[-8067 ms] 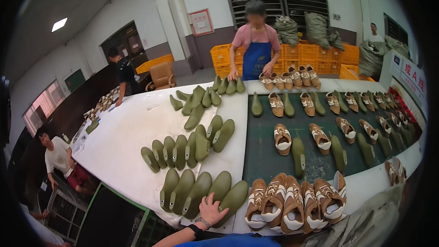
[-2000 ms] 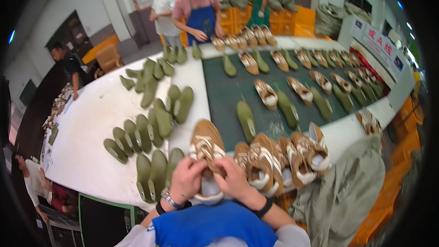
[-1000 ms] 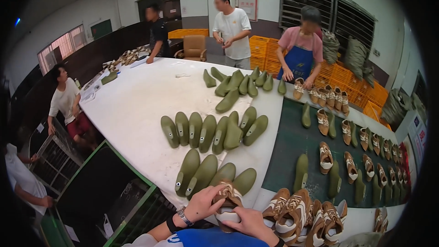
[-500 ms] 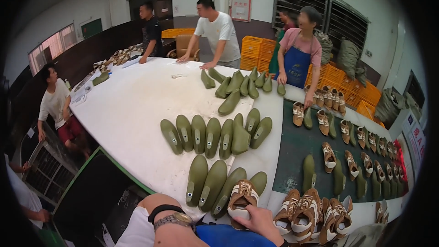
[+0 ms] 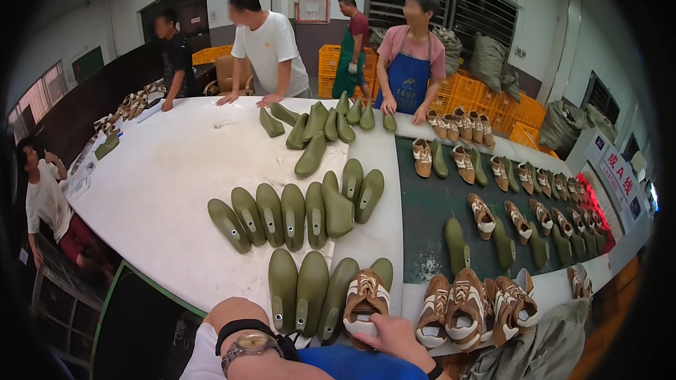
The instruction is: The recorder matches green shoe lasts with corresponding shoes on an assembly line table, placing them onto a conveyor belt.
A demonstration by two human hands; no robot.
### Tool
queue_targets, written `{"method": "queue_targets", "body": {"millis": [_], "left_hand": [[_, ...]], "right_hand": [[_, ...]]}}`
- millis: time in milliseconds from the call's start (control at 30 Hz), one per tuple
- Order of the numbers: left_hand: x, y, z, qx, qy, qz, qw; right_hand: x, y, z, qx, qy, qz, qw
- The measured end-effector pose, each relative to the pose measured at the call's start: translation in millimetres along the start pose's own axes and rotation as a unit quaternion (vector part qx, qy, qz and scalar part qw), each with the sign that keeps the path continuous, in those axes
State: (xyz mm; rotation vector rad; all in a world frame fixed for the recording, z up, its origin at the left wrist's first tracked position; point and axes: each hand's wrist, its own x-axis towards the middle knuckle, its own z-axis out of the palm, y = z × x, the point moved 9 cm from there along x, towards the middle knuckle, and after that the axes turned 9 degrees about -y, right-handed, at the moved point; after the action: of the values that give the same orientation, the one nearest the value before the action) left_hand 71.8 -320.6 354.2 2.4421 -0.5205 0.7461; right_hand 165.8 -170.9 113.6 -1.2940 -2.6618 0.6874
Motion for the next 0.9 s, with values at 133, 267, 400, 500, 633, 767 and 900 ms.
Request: {"method": "queue_targets", "body": {"millis": [133, 267, 400, 500, 633, 767, 900], "left_hand": [[-37.8, -9.0, -14.9, 0.006, 0.021, -0.093, 0.995], [-162.7, -68.7, -68.5, 0.122, 0.266, -0.527, 0.798], [-420.9, -69.8, -18.2, 0.399, 0.272, -0.733, 0.478], [-538.2, -60.3, 61.6, 0.328, 0.231, -0.861, 0.312], [-557.2, -55.2, 122.5, 0.227, 0.202, -0.946, 0.116], [-558.3, -65.0, 136.5, 0.231, 0.197, -0.952, 0.042], [-539.0, -70.6, 132.3, 0.251, 0.174, -0.952, 0.012]], "right_hand": [[4.0, -11.4, -2.8, -0.003, -0.009, -0.027, 1.0], [3.0, 1.8, -3.0, -0.015, 0.005, 0.004, 1.0], [0.1, -2.1, -2.7, 0.012, -0.005, -0.014, 1.0], [8.9, 3.2, 7.1, 0.004, -0.028, -0.07, 0.997], [5.4, 31.6, -30.0, 0.025, 0.025, -0.083, 0.996], [-7.5, 72.9, -102.3, 0.053, 0.006, -0.02, 0.998], [-12.9, 122.6, -167.3, -0.005, -0.003, 0.066, 0.998]]}}
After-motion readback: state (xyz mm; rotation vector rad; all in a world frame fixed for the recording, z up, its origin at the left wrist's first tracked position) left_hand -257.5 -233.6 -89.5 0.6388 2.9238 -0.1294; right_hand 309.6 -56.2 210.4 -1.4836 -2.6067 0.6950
